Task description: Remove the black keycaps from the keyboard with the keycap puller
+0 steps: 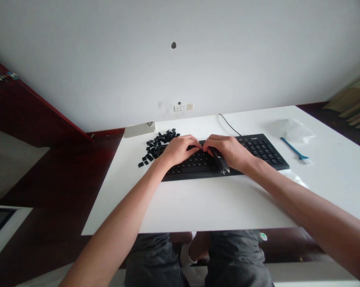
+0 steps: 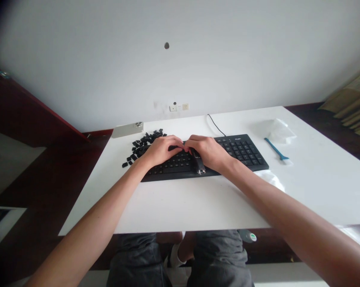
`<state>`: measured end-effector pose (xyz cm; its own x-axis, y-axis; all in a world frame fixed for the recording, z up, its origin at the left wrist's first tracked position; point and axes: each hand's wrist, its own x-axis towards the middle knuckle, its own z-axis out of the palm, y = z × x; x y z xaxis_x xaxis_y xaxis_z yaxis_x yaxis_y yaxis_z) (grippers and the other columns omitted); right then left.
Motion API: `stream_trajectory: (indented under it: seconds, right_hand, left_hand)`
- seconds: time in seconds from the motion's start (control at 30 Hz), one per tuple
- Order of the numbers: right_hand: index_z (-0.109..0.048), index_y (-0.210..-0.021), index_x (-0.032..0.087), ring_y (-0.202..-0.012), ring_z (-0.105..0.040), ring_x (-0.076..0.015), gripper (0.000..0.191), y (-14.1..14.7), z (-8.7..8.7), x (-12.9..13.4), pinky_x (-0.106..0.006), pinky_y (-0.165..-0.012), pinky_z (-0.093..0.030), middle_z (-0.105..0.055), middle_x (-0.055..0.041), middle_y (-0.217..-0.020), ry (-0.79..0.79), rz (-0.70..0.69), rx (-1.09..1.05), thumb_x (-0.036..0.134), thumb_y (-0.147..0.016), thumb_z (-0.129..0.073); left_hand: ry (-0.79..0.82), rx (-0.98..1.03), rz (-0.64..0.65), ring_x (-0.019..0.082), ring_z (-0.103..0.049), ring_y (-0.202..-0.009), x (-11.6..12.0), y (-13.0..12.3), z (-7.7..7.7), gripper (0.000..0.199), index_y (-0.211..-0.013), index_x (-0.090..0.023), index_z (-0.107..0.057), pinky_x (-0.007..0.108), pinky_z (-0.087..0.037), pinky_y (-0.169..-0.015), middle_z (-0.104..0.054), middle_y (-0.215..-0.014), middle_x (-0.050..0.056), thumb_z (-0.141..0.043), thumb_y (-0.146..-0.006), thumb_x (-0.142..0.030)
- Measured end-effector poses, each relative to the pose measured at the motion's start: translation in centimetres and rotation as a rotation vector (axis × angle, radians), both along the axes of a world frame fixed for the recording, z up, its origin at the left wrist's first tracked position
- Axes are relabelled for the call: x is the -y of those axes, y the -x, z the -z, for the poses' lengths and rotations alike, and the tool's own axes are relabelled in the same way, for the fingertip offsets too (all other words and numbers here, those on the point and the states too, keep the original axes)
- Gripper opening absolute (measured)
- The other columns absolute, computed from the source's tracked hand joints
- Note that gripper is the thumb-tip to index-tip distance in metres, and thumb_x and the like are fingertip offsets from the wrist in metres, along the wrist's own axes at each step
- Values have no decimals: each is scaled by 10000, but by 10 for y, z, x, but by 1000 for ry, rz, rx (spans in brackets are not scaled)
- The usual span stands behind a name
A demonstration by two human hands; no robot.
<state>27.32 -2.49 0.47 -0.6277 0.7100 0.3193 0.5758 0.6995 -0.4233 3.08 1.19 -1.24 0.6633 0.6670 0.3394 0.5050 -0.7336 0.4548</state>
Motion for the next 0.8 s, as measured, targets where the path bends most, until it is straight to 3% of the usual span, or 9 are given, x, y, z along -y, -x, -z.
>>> stream_trajectory:
  seconds: [0.1,0.23,0.5,0.8]
  right_hand:
    - [-706,-964,190,-769,-624,-160,377,3,1,0,-276,-695,-424,-689,-51,-953,-25,36,-30,-42,-768,-482]
    - [-699,-966,191,-762,-625,-168,346,6,2,0,-280,-692,-430,-696,-60,-956,-60,56,-52,-27,-789,-496]
    - [-668,-988,191,-729,-568,-162,336,7,-1,0,-285,-644,-365,-650,-59,-934,-69,29,5,-20,-794,-493]
    - [-618,-889,199,-728,-553,-160,281,9,10,-9,-280,-674,-399,-600,-36,-878,-92,72,-113,-25,-780,-487]
  left_hand:
    - [-4,-30,-50,200,-742,-1085,2,-2,-1,213,-1070,-270,-804,357,-583,-999,-785,-1182,8,-659,-966,-153]
    - [-1,-49,-2,201,-737,-1123,4,-1,-5,288,-1112,-301,-807,365,-568,-1050,-773,-1239,-10,-690,-915,-126]
    - [82,80,22,185,-742,-1079,-2,-2,2,108,-1033,-273,-802,346,-569,-1019,-787,-1145,7,-706,-998,-239]
    - [-24,-9,-45,199,-757,-1034,0,-5,4,144,-1032,-262,-805,341,-578,-967,-800,-1117,11,-676,-1007,-205]
